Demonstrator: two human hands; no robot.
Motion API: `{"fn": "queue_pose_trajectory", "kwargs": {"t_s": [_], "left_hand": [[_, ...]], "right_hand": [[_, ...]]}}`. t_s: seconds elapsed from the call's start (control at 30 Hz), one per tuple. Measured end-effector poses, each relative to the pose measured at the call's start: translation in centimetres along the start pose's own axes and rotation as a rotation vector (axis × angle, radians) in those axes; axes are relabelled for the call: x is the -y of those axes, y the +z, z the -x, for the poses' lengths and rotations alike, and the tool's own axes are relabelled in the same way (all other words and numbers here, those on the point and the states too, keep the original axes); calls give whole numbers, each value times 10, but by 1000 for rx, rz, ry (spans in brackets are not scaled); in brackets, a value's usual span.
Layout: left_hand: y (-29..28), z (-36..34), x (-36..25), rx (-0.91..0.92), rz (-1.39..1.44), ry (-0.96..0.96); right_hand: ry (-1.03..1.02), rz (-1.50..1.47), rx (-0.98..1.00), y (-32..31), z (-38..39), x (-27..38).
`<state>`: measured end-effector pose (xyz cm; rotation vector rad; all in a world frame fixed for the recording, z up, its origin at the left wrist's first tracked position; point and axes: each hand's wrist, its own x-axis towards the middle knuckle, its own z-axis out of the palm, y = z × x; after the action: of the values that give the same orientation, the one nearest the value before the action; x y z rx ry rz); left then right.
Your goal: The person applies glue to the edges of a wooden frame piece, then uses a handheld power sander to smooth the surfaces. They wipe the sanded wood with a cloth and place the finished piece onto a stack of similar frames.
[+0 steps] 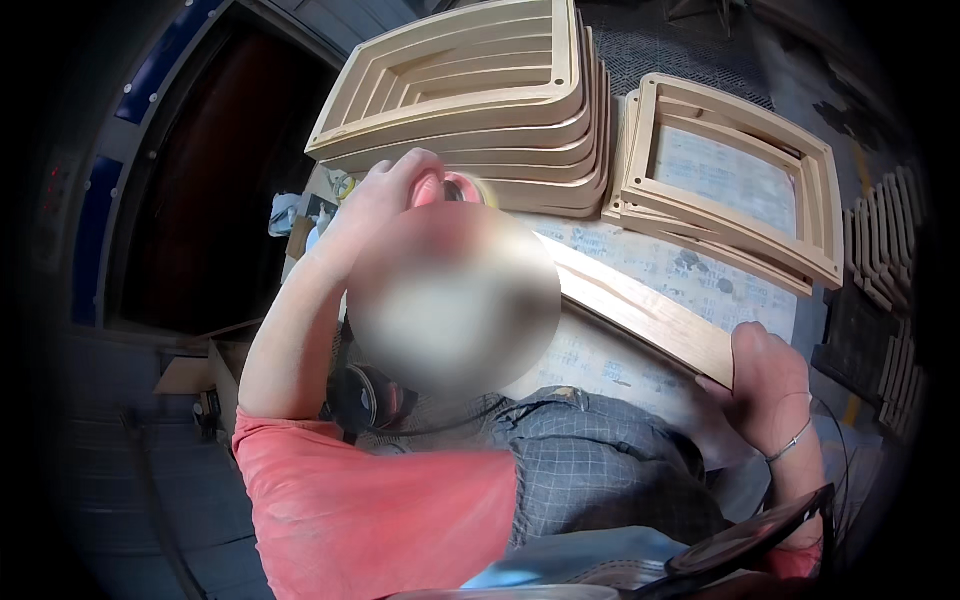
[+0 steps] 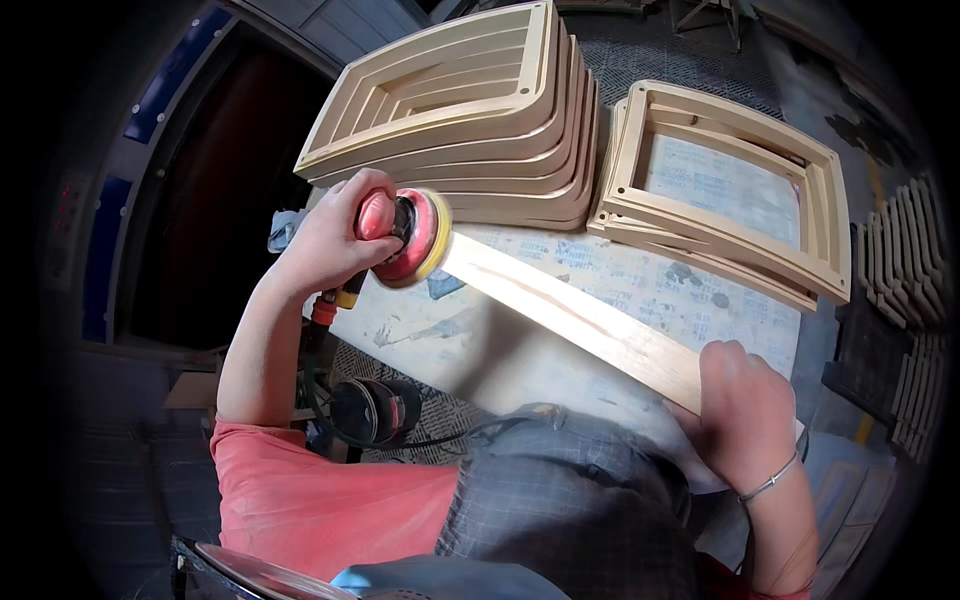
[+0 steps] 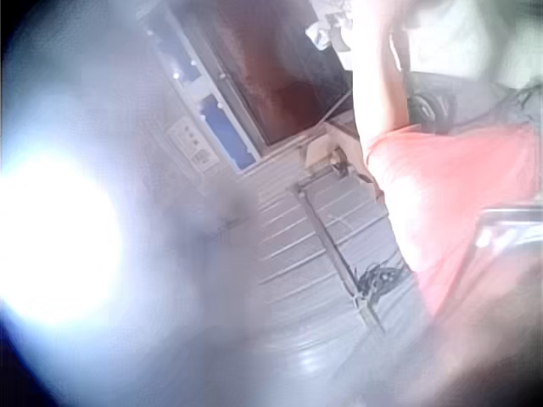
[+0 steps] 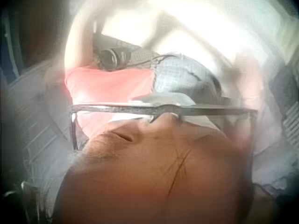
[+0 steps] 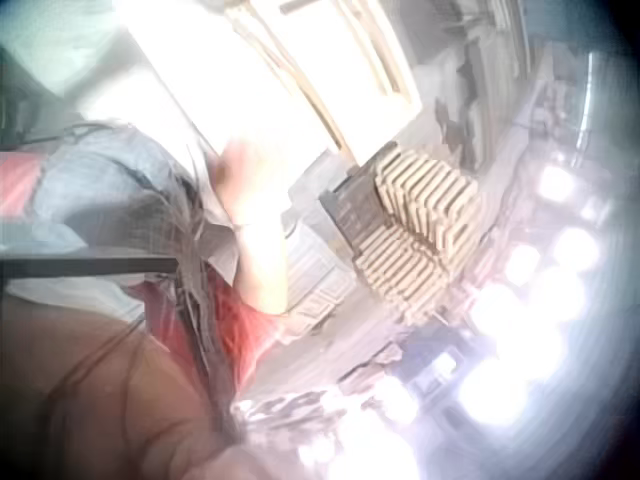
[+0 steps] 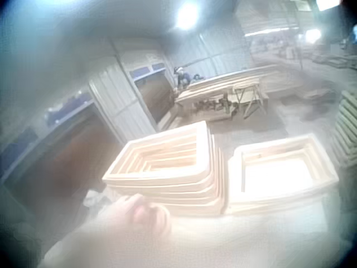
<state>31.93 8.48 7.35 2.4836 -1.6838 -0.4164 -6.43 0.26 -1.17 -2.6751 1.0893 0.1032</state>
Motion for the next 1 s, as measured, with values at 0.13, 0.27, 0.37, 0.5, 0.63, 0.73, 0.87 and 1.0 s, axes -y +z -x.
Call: {"fn": "queue_pose_trajectory", "kwargs": {"t_s": [0.13,0.27,0.37,0.5,0.63,0.73,0.87,1.0], "left_hand": [[5,7,-14,-58,-53,568],[11,3,-24,98,-7,548],[-4,-20,14,47,30,514],[-3,-39,91,-71,189,409],[27,-47,146,271,1023,194],[82,-56,173,461,1559,96],[149,-74,184,514,1678,-18],[176,-81,190,571,1660,-131]], "right_hand": [[-8,-5,-32,-7,-23,31],[44,11,12,0,-57,66],[45,54,-23,-1,-59,64],[67,93,0,2,-63,68],[79,95,-44,5,-56,75],[33,116,-66,6,-56,71],[59,117,-78,8,-58,70],[64,112,-83,6,-59,72]]}}
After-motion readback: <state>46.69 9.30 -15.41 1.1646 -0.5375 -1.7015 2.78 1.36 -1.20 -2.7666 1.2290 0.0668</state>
